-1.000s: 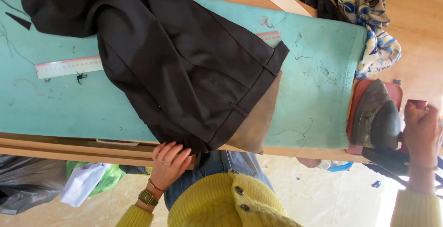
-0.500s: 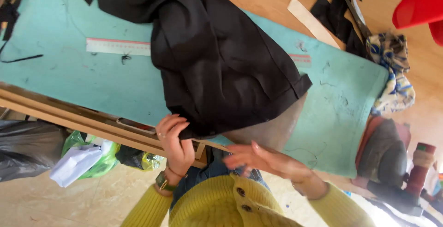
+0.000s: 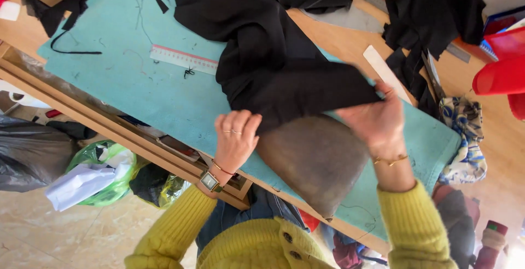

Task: Ironing a pair of black trousers and pressing a decorative fabric patch onto them using a steam iron at a workbench.

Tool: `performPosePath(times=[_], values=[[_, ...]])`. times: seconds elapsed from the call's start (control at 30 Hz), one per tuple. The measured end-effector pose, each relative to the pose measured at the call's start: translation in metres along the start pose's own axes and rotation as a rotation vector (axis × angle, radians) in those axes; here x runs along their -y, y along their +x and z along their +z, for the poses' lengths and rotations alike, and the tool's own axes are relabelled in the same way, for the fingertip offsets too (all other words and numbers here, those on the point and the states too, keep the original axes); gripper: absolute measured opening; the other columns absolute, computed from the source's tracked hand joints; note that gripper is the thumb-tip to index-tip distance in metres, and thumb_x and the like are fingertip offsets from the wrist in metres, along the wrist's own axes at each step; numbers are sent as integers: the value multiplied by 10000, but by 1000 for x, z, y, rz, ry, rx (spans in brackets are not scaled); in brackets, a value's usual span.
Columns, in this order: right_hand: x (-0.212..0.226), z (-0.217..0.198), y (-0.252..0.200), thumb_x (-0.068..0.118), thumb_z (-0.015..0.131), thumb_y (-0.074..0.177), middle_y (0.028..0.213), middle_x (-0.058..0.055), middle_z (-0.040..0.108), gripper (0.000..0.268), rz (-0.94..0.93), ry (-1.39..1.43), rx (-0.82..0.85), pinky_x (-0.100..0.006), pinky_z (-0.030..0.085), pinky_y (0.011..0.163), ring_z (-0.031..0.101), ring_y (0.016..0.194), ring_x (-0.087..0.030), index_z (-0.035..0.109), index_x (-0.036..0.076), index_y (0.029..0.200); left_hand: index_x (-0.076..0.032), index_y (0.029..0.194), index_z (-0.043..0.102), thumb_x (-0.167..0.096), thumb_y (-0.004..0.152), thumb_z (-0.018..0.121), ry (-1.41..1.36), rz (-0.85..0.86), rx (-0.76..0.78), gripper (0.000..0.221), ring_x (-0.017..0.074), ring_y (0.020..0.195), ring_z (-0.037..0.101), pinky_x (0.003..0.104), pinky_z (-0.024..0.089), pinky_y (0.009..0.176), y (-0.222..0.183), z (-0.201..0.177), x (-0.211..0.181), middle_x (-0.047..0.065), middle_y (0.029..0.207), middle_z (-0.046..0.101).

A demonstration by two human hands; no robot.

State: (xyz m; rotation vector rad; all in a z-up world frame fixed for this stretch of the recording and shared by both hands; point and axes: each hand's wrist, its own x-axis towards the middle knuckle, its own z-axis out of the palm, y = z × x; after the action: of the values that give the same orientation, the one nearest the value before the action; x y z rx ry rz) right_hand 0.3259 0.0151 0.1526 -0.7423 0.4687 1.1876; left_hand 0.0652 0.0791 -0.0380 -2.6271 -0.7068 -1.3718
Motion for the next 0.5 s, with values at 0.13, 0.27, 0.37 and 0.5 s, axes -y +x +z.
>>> performPosePath(times=[0.13,0.27,0.37,0.5], values=[[23,48,-3,178,566,877,1280,-230,682,377,-89,-49,206,-659,417,1113,633,1262,-410,639,-47,1171,-106,1251,552,-149,680,885,30,-471,242,662,306,1162,467,468,381,956,27,-19,-4,116,1231,519],[32,94,0,250,619,866,1273,-131,718,434,-73,-275,498,-475,483,1132,658,1264,-287,687,5,1218,-70,1163,578,-86,947,620,-689,-1062,37,220,228,1020,597,330,490,898,36,28,6,81,1109,610],[55,124,22,165,705,849,1076,-16,760,73,-206,-436,562,-398,537,1154,700,1162,-199,721,105,886,-104,1295,576,-150,958,490,-1001,-1441,-48,352,134,899,596,276,528,639,73,55,40,71,1200,656],[112,119,56,330,631,831,1387,-45,738,456,-334,-797,492,-632,558,1312,713,1387,-301,704,175,1253,-47,1302,518,19,913,468,-512,-708,-275,397,323,1186,653,425,483,1062,177,-18,115,138,1254,657]])
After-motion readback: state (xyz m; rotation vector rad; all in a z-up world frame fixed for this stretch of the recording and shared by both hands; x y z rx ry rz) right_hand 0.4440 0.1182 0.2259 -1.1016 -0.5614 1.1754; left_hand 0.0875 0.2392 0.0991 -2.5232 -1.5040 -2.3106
